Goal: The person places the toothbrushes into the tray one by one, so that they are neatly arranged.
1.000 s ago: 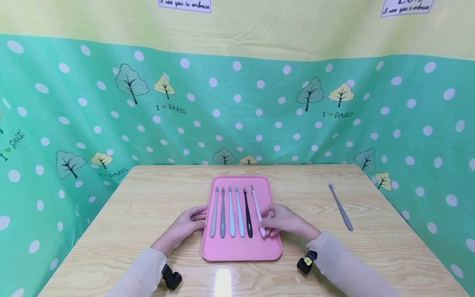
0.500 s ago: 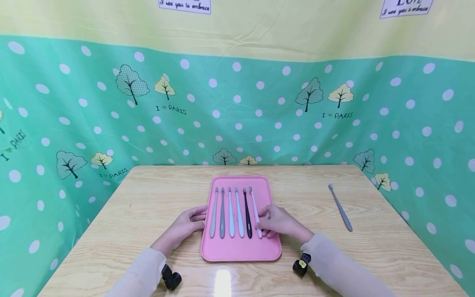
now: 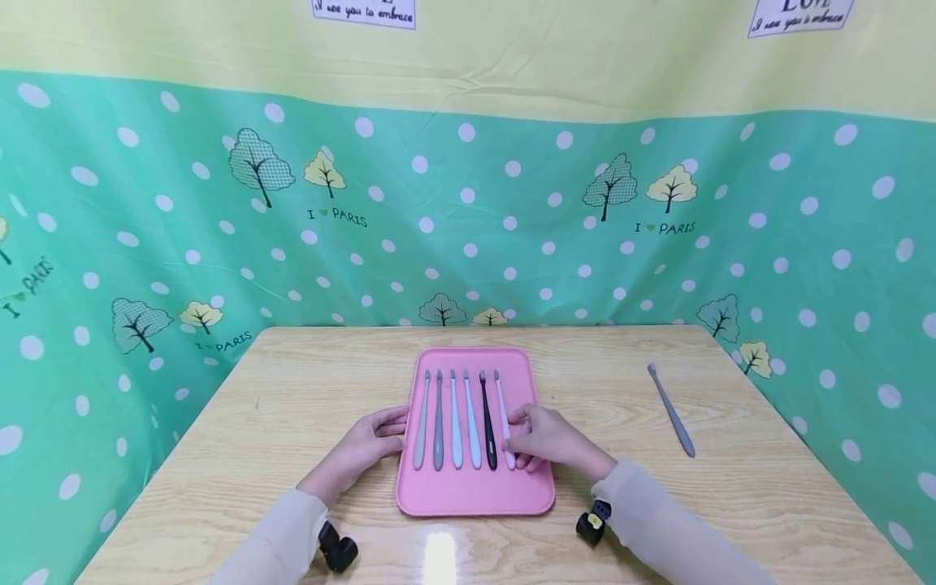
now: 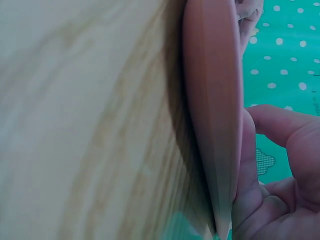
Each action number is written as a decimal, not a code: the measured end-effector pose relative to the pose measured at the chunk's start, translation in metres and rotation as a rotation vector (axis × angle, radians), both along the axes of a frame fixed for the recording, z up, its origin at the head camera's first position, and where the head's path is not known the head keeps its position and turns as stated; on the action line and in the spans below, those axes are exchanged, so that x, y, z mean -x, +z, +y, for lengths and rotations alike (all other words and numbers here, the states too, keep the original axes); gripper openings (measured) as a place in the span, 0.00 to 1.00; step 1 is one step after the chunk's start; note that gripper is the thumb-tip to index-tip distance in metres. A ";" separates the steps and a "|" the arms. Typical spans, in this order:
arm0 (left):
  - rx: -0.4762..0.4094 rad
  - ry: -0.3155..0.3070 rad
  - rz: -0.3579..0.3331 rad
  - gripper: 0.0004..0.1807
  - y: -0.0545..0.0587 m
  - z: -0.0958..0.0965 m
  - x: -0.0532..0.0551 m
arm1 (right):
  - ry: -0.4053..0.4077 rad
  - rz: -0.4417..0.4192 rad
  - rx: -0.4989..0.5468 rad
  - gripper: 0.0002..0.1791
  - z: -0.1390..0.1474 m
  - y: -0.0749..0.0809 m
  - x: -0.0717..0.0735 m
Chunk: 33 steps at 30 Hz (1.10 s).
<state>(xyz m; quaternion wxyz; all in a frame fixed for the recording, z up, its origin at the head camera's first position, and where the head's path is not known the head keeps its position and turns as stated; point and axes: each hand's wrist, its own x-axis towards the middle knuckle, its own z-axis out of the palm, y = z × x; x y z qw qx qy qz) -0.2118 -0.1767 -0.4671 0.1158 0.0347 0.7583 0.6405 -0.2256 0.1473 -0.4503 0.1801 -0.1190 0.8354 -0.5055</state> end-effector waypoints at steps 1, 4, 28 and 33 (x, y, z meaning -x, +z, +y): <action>0.000 0.001 0.001 0.37 0.000 0.000 0.000 | 0.001 0.001 -0.003 0.31 0.000 0.000 0.000; -0.006 0.001 -0.002 0.37 0.000 0.000 -0.001 | 0.005 0.005 -0.006 0.32 0.000 -0.001 0.000; -0.002 0.001 0.007 0.36 0.000 -0.001 0.000 | 0.034 0.014 -0.022 0.34 0.002 0.003 0.000; 0.005 -0.004 0.011 0.36 0.001 -0.001 0.000 | 0.037 0.016 -0.022 0.34 0.004 0.003 -0.001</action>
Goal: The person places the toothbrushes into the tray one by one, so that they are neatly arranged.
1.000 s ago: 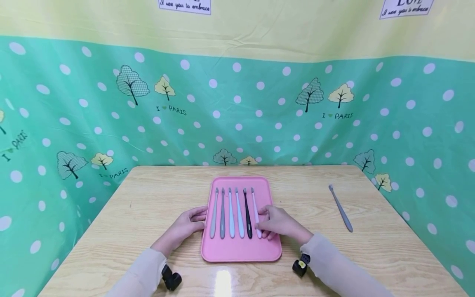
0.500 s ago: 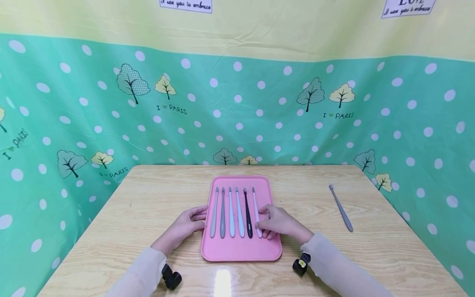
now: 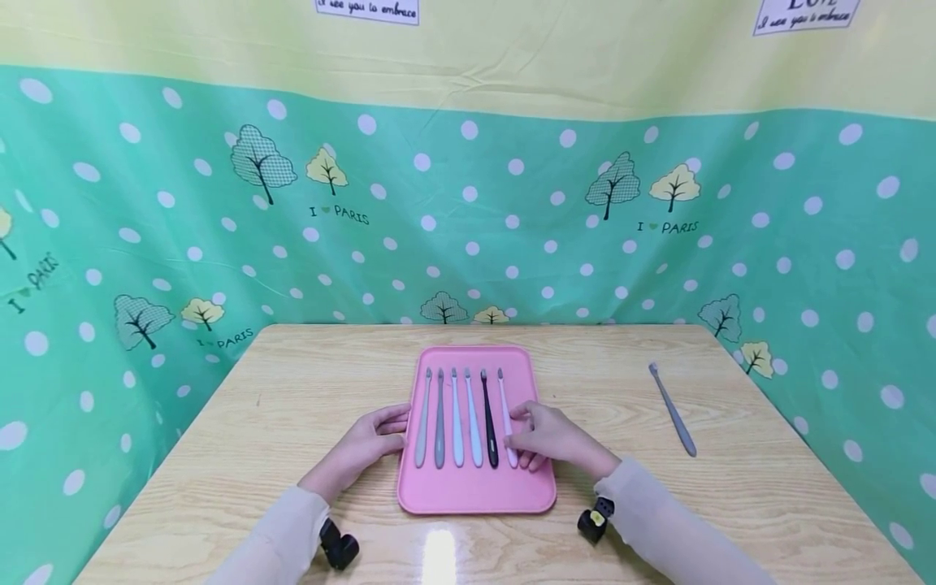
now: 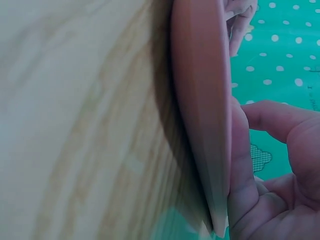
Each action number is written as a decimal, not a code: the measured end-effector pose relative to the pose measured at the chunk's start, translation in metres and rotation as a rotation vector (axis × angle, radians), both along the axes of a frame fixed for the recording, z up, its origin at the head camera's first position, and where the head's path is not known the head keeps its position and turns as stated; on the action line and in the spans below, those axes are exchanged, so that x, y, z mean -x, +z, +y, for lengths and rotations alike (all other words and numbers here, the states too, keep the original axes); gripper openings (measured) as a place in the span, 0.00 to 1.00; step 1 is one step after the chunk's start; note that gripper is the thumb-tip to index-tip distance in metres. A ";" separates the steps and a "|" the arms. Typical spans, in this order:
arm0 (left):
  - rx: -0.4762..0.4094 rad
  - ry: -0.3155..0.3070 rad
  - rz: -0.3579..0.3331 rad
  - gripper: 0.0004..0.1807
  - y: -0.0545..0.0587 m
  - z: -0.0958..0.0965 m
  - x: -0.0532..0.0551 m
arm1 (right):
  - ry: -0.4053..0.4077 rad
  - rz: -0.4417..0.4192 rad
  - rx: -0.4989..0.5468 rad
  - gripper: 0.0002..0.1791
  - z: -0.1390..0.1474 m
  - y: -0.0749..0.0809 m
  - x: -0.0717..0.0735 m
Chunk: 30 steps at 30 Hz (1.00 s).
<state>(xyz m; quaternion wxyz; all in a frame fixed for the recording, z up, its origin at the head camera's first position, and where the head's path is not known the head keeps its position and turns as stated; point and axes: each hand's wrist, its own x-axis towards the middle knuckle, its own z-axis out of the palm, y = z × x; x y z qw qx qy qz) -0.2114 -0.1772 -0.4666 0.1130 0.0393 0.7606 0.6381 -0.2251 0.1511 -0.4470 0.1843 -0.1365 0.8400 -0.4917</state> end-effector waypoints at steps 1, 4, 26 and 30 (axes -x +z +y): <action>0.003 -0.003 0.003 0.36 0.000 0.000 0.000 | 0.003 0.002 0.001 0.34 0.001 0.000 0.000; 0.008 -0.009 0.005 0.37 -0.001 0.000 0.001 | 0.013 0.010 0.000 0.33 0.002 0.001 -0.001; -0.015 0.022 -0.015 0.36 -0.002 0.001 0.001 | 0.031 0.084 -0.065 0.20 0.033 0.017 -0.007; -0.012 0.008 -0.012 0.36 -0.001 0.001 0.001 | 0.034 0.081 -0.063 0.19 0.043 0.019 -0.007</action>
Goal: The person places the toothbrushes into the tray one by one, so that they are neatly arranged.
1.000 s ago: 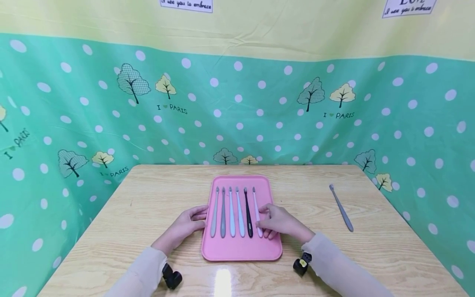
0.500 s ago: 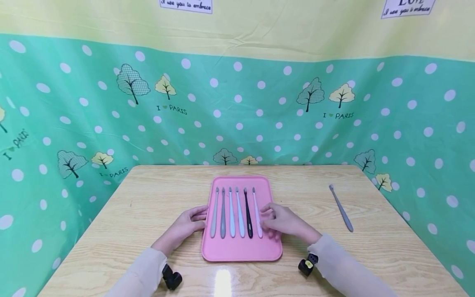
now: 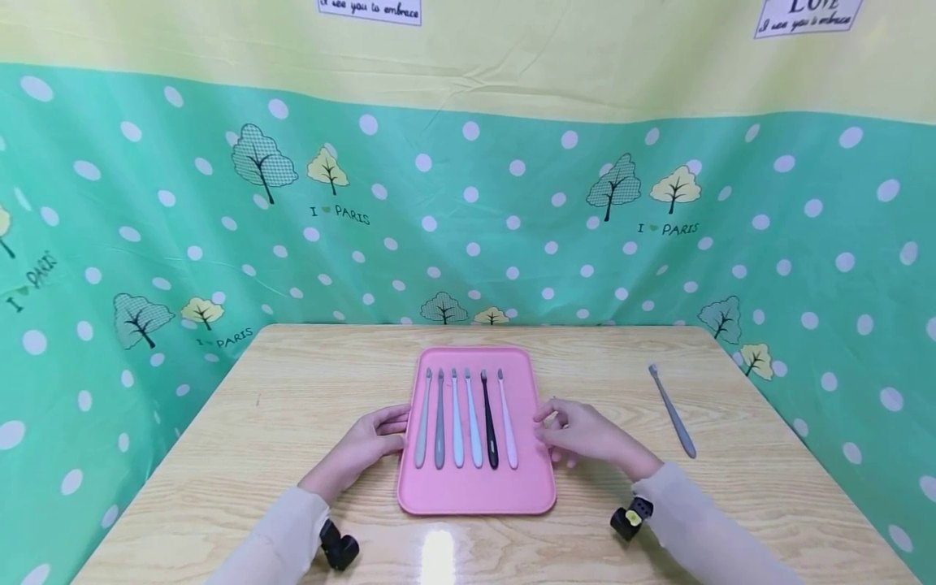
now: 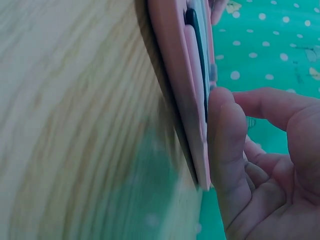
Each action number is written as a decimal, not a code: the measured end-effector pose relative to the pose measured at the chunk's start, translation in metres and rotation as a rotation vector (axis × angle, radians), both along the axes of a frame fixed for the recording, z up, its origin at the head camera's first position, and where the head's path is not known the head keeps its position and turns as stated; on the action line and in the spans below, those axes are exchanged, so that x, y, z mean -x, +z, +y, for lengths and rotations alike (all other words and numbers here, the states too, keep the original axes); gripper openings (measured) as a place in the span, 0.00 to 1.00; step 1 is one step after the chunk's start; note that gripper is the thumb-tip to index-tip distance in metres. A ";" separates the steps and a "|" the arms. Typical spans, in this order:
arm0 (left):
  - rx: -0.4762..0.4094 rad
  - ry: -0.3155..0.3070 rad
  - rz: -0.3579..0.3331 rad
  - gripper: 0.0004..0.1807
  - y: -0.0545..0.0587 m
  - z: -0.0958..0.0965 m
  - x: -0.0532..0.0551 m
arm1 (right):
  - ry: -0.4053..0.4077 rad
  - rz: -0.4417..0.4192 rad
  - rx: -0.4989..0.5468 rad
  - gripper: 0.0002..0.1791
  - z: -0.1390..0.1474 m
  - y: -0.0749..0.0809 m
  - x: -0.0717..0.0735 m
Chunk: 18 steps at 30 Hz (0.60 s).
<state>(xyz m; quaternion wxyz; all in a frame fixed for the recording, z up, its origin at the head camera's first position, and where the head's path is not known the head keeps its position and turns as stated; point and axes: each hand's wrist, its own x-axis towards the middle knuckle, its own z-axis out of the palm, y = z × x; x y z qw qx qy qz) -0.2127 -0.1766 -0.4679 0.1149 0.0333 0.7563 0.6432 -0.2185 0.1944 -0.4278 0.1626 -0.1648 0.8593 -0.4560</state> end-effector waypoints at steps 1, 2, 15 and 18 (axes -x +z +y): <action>-0.001 -0.001 0.001 0.36 0.000 0.000 0.000 | 0.003 -0.003 0.000 0.19 0.003 0.000 0.000; -0.001 -0.005 0.003 0.36 0.001 0.000 -0.001 | 0.005 -0.006 0.002 0.19 0.006 0.001 0.000; -0.010 -0.010 -0.006 0.36 0.000 -0.001 0.000 | -0.071 -0.008 -0.027 0.22 0.052 0.004 0.004; -0.009 -0.005 -0.001 0.36 0.000 -0.001 0.000 | -0.102 -0.010 -0.025 0.23 0.066 0.005 0.004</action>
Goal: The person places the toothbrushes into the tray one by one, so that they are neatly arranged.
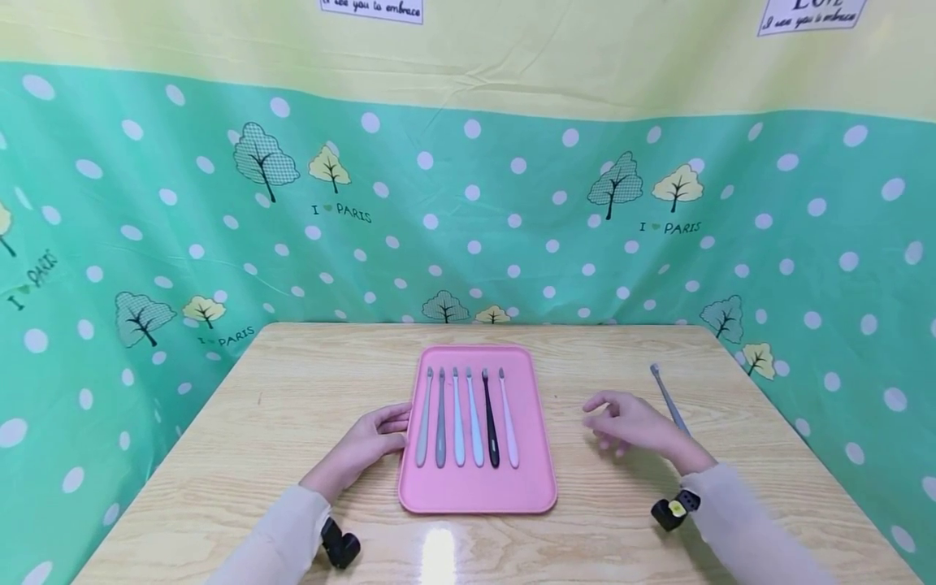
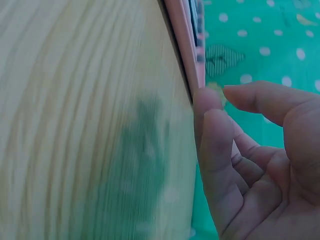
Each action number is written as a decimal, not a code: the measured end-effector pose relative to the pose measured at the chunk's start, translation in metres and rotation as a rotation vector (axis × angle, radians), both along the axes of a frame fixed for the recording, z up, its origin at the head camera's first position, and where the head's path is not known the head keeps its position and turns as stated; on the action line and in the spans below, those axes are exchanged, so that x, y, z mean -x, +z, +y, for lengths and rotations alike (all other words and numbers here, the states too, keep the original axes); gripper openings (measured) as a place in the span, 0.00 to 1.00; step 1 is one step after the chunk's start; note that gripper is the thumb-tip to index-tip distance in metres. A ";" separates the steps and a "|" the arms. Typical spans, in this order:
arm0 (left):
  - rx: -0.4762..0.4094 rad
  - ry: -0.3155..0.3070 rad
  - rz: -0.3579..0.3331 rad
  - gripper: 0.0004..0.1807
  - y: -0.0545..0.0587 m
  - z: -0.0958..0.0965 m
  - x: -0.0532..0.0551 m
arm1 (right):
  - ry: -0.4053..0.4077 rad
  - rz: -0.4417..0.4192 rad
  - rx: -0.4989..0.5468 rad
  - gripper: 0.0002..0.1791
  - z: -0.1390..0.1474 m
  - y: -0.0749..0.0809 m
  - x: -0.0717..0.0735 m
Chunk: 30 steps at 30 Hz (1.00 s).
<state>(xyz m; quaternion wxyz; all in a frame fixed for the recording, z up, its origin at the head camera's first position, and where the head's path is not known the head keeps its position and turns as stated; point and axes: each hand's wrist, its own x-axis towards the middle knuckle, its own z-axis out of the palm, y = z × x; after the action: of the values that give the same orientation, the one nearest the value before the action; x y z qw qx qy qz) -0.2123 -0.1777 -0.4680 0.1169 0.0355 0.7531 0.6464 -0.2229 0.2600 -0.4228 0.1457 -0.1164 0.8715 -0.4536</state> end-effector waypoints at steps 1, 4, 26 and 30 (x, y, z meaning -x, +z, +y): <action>0.001 0.000 0.002 0.36 0.000 0.000 0.000 | -0.009 0.000 0.002 0.23 0.005 0.000 0.000; 0.000 -0.001 -0.001 0.36 0.000 0.000 0.000 | -0.038 -0.006 0.011 0.24 0.018 -0.001 0.000; 0.001 -0.003 0.005 0.36 0.001 0.001 0.000 | -0.207 -0.031 -0.057 0.28 0.085 -0.005 -0.008; 0.009 0.009 0.008 0.36 0.002 0.001 -0.001 | -0.239 -0.026 -0.066 0.29 0.093 -0.005 -0.007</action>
<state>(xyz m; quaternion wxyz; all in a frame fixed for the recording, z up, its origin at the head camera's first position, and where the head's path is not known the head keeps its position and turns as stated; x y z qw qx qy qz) -0.2109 -0.1764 -0.4665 0.1112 0.0338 0.7567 0.6433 -0.2155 0.3528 -0.4281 0.1056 -0.0009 0.8917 -0.4400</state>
